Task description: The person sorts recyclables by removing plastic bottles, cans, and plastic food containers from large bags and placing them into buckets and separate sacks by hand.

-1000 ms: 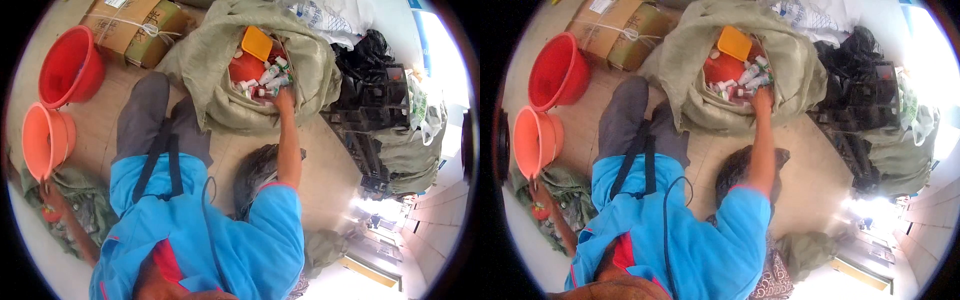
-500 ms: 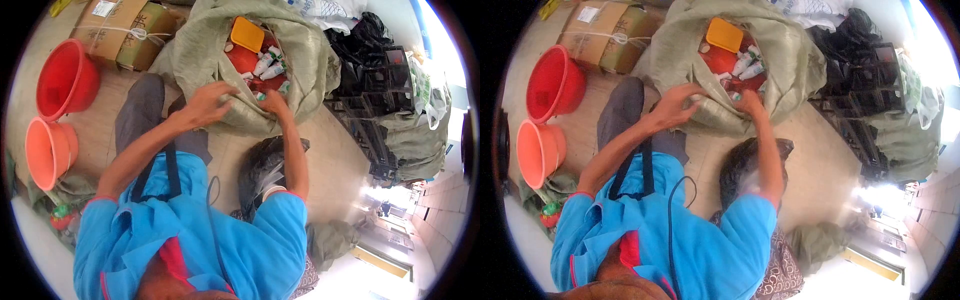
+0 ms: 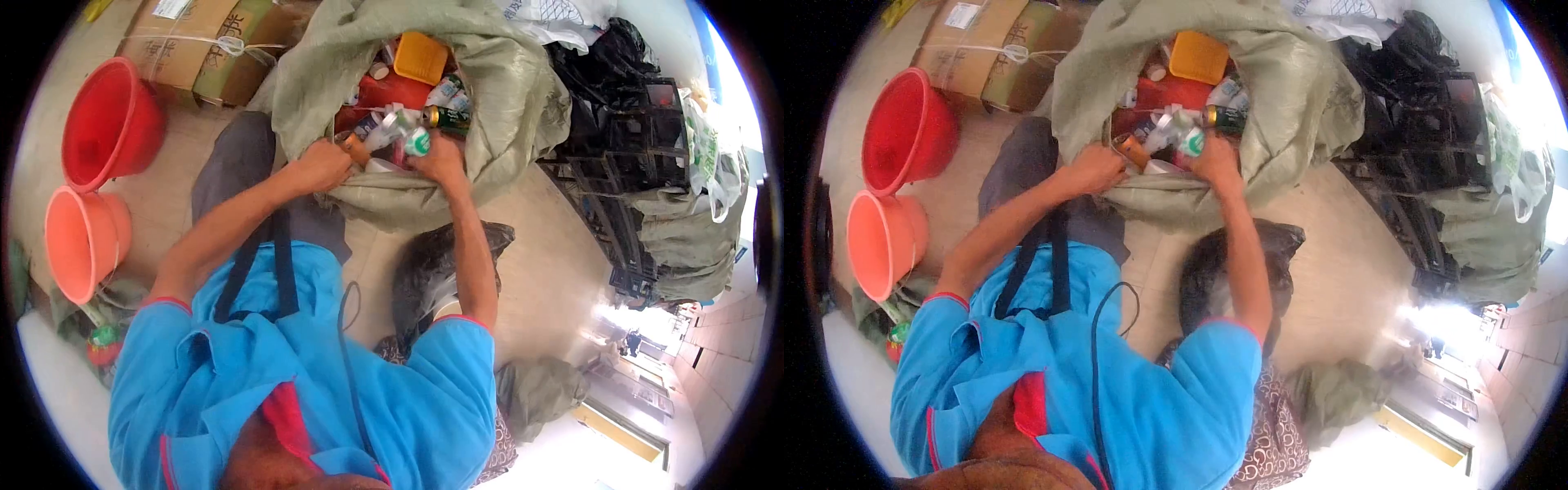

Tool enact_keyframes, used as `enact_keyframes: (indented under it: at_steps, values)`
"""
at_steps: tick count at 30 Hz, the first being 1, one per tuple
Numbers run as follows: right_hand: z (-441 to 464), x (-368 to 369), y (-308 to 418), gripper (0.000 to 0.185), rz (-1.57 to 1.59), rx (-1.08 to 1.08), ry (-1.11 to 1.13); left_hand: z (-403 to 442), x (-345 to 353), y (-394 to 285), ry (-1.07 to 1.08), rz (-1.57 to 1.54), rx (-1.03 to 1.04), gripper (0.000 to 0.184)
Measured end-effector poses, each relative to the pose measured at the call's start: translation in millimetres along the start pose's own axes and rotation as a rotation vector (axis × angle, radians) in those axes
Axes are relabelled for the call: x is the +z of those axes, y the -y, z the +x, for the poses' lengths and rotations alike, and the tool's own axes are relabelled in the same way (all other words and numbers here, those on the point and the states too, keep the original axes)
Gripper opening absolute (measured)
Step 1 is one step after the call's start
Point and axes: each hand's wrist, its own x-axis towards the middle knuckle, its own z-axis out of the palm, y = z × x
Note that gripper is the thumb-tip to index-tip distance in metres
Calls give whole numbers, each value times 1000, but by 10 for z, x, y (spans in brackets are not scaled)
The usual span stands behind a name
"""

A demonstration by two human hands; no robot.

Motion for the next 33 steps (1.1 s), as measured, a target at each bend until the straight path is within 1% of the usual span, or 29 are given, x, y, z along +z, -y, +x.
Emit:
enact_keyframes:
  at_steps: [1, 2, 3, 4, 5, 6, 7, 8, 9, 10, 11, 13, 14, 15, 17, 18, 20, 21, 22, 23, 24, 25, 26, 27, 29, 30, 31, 32, 33]
  values:
    - [34, -20, 10, 77, 69, 57, -77, -13, 91, 50, 90, 28, -40, 23]
    - [94, -42, 16, 72, 126, 155, -49, -14, 163, 84, 94, 28, -42, 23]
    - [96, -49, 22, 72, 127, 154, -44, -3, 232, 110, 95, -13, -97, 22]
    - [98, -70, 21, 65, 291, 177, -85, 9, 299, 136, 95, -53, -149, 24]
    - [122, -130, 38, 59, 452, 196, -133, 39, 324, 169, 88, -50, -147, 24]
    - [94, -112, 104, 52, 616, 199, -200, 72, 344, 217, 2, -147, -174, 34]
    - [52, -89, 165, 52, 612, 196, -198, 77, 392, 246, -77, -250, -203, 46]
    - [10, -56, 223, 60, 797, 225, -126, 78, 361, 234, -78, -253, -206, 46]
    - [-6, -32, 310, 68, 980, 247, -54, 94, 258, 219, -138, -523, -179, 59]
    - [-25, 8, 419, 68, 979, 238, -53, 111, 148, 207, -200, -791, -148, 73]
    - [-58, 48, 559, 66, 1070, 263, -73, 125, 19, 157, -208, -788, -155, 73]
    - [-116, 130, 790, 64, 1254, 324, -101, 113, -170, 29, -69, -987, -294, 89]
    - [-6, 339, 699, 69, 1184, 350, 19, 173, -42, 66, -155, -964, -214, 88]
    - [10, 477, 739, 74, 1080, 352, -52, 167, -54, 78, -162, -961, -216, 88]
    - [91, 632, 632, 70, 985, 326, -155, 135, -53, 46, -137, -1264, -346, 83]
    - [118, 605, 550, 70, 983, 331, -158, 127, -34, 65, -132, -1265, -342, 83]
    - [175, 493, 327, 63, 629, 203, -188, 62, 15, 175, -128, -1357, -523, 70]
    - [176, 497, 273, 61, 517, 182, -295, 38, 60, 202, -119, -1400, -617, 64]
    - [215, 512, 255, 60, 436, 279, -216, 55, 94, 216, -142, -1294, -687, 60]
    - [287, 575, 212, 61, 355, 373, -138, 48, 127, 232, -141, -1292, -683, 60]
    - [374, 724, 176, 61, 355, 373, -144, 34, 158, 238, -195, -1258, -602, 61]
    - [487, 928, 156, 64, 370, 368, -305, 42, 155, 239, -250, -1222, -520, 63]
    - [569, 1046, 164, 68, 385, 363, -464, 50, 136, 226, -251, -1220, -515, 63]
    - [619, 1037, 222, 68, 386, 365, -466, 40, 111, 207, -220, -1275, -548, 64]
    - [717, 983, 314, 74, 435, 553, -259, -9, 3, 159, -190, -1320, -578, 65]
    - [703, 966, 339, 71, 517, 484, -298, -57, -76, 111, -210, -1353, -599, 63]
    - [675, 932, 338, 71, 519, 481, -306, -58, -140, 96, -232, -1387, -617, 61]
    - [530, 729, 457, 68, 537, 407, -322, -30, -152, 144, -236, -1386, -606, 61]
    - [394, 577, 546, 65, 549, 335, -330, -33, -105, 197, -186, -1552, -496, 59]
